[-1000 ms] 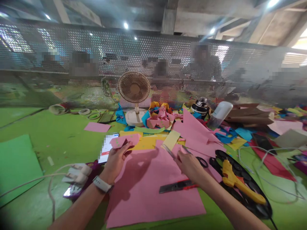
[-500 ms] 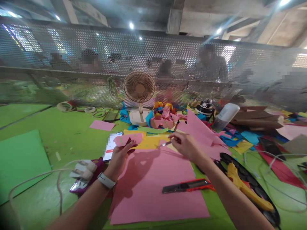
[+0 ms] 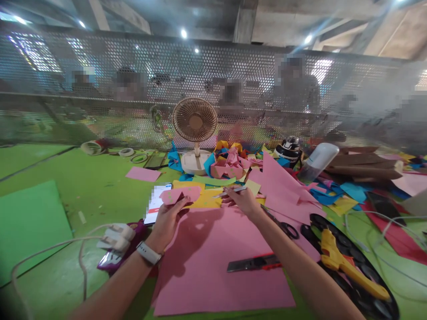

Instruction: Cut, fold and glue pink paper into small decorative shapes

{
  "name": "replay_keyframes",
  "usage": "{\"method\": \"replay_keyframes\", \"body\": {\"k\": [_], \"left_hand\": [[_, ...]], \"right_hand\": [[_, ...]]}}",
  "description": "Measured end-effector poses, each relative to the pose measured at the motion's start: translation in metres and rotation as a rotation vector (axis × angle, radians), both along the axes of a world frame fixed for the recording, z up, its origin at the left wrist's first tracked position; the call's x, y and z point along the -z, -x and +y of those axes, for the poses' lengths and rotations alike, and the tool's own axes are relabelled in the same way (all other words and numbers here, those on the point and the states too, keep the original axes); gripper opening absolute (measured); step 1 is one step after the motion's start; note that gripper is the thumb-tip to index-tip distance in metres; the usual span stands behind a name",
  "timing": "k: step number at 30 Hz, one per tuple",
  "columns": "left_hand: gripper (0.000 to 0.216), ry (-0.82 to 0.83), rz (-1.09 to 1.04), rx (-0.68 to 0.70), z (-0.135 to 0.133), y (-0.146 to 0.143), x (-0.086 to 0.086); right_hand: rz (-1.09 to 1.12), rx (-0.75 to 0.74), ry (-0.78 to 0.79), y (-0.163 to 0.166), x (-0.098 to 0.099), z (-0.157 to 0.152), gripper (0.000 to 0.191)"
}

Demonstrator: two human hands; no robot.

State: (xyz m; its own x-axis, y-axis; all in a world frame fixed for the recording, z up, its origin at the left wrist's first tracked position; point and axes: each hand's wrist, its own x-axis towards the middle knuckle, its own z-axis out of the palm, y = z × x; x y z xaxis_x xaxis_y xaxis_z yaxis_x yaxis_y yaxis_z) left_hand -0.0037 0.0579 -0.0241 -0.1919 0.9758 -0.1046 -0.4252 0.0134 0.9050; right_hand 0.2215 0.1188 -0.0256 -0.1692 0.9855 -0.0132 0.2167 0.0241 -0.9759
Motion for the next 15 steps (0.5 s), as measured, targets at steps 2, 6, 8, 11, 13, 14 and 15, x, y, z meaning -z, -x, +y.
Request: {"method": "replay_keyframes", "body": {"k": [2,6,8,11,13,14,15], "left_hand": [[0.032,0.009,-0.028,-0.003,0.002,0.0,0.002],[0.03,0.033,-0.099,-0.008,0.005,0.0,0.007],[0.03,0.05,-0.141,-0.007,0.006,-0.001,0.009],[0.032,0.077,-0.165,-0.012,0.007,-0.003,0.01],[0.033,0.078,-0.16,-0.005,0.007,-0.004,0.01],[0.034,0.075,-0.156,0.0,0.007,-0.004,0.009],[0.035,0.072,-0.151,0.006,0.007,-0.005,0.009]], "right_hand": [[0.072,0.031,0.048,0.004,0.01,0.003,0.035],[0.178,0.069,0.12,0.01,0.023,0.002,0.034],[0.217,0.078,0.143,0.011,0.025,0.001,0.034],[0.258,0.087,0.167,0.013,0.026,0.0,0.035],[0.278,0.09,0.177,0.014,0.026,0.0,0.036],[0.286,0.093,0.182,0.015,0.026,0.0,0.036],[0.292,0.097,0.186,0.015,0.026,-0.001,0.037]]}}
